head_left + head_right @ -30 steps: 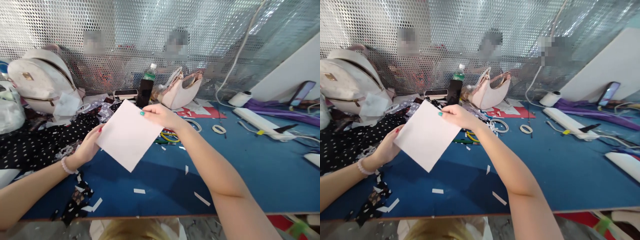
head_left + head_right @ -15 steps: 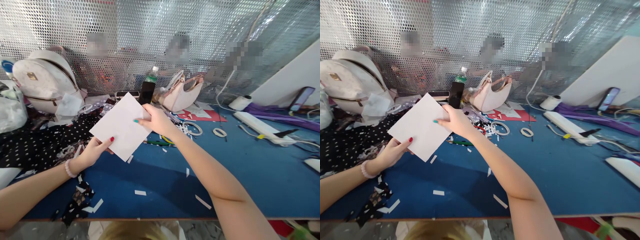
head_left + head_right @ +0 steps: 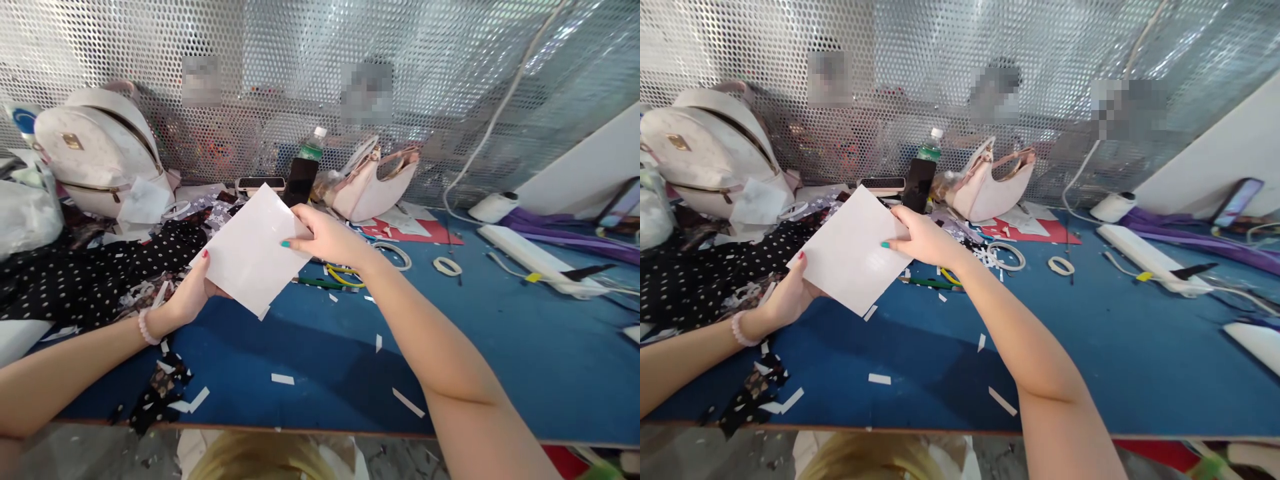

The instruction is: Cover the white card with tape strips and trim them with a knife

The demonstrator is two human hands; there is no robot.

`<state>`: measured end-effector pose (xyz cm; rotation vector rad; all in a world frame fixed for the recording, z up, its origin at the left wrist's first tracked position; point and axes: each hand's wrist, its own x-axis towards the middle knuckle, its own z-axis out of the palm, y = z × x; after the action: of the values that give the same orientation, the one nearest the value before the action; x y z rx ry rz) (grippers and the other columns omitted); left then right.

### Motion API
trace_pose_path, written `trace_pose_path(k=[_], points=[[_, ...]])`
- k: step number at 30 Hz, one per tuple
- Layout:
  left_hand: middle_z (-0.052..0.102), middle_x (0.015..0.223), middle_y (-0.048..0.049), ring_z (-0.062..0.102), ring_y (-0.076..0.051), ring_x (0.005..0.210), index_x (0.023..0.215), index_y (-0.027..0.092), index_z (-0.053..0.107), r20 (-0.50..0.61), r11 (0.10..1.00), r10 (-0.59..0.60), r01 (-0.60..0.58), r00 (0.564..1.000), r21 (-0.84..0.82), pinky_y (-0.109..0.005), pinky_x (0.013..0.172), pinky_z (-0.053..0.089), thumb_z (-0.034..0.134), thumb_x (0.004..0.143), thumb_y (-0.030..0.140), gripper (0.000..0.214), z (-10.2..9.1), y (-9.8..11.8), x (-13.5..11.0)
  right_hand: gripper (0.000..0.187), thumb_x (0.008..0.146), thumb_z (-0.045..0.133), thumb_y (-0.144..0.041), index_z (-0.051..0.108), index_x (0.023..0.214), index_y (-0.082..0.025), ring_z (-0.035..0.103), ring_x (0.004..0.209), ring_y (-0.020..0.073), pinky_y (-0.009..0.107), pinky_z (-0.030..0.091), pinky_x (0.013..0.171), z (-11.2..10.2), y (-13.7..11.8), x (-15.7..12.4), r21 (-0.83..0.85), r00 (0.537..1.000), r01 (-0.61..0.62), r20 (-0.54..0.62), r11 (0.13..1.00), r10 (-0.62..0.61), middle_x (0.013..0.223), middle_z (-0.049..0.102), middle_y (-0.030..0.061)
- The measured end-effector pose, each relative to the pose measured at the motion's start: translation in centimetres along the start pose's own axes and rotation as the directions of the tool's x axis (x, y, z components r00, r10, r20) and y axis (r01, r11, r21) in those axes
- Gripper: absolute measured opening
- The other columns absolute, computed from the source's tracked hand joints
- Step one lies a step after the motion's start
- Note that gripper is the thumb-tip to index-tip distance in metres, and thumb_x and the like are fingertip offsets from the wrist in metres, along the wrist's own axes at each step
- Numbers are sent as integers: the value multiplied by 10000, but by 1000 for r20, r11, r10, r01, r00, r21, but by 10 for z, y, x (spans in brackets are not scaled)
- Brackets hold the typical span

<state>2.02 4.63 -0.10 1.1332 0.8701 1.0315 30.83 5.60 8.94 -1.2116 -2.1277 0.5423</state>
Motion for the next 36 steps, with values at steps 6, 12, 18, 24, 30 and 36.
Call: trace_pose_path(k=[6, 12, 18, 24, 30, 36], points=[[788, 1252, -169, 728, -429, 1197, 1414, 160, 657, -1, 999, 8, -8, 1000, -34, -499, 861, 664, 360, 966, 870, 891, -3, 9, 8, 431, 861, 749, -450, 592, 1184, -211, 711, 1099, 337, 486, 589, 919, 2, 9, 5, 127, 1000, 19, -3, 992, -19, 1214, 740, 112], [773, 1310, -141, 719, -402, 1222, 1421, 205, 648, 56, 1000, 16, -15, 998, -23, -476, 893, 662, 599, 919, 808, 786, -4, 10, 7, 601, 814, 786, -694, 644, 1138, -208, 720, 1114, 360, 528, 601, 954, 2, 12, 7, 188, 999, 29, -34, 982, -23, 1200, 757, 127], [797, 1111, -135, 763, -339, 1016, 1157, 147, 747, 204, 995, -68, 51, 977, 87, -428, 798, 669, 777, 860, 727, 653, -5, 5, 3, 675, 818, 735, -789, 646, 1151, -209, 713, 1094, 351, 512, 593, 926, 10, 8, 8, 216, 989, 28, -151, 976, 5, 1215, 744, 142], [709, 1215, -80, 723, -211, 999, 1260, 160, 672, 207, 975, -127, 83, 970, 207, -399, 864, 649, 687, 1059, 383, 300, -6, -1, -5, 705, 826, 658, -872, 678, 1091, -219, 654, 815, 235, 343, 511, 658, 19, 4, 8, 251, 974, 0, -220, 968, 57, 938, 719, 64], [685, 1305, -103, 711, -244, 1091, 1321, 173, 652, 88, 986, -57, 43, 994, 160, -447, 930, 638, 682, 1058, 408, 354, -7, 1, 0, 704, 817, 581, -935, 631, 761, -235, 489, 701, 181, 311, 368, 589, 12, 7, 9, 272, 958, -12, -272, 962, 89, 734, 551, 12], [743, 946, -44, 728, -174, 757, 1129, 154, 701, 65, 994, 9, -16, 998, 112, -276, 617, 611, 712, 1012, 543, 406, 1, 10, -2, 682, 838, 590, -897, 543, 644, -244, 506, 662, 181, 323, 417, 618, 7, 8, 8, 297, 971, -6, -227, 955, 77, 654, 503, 2]])
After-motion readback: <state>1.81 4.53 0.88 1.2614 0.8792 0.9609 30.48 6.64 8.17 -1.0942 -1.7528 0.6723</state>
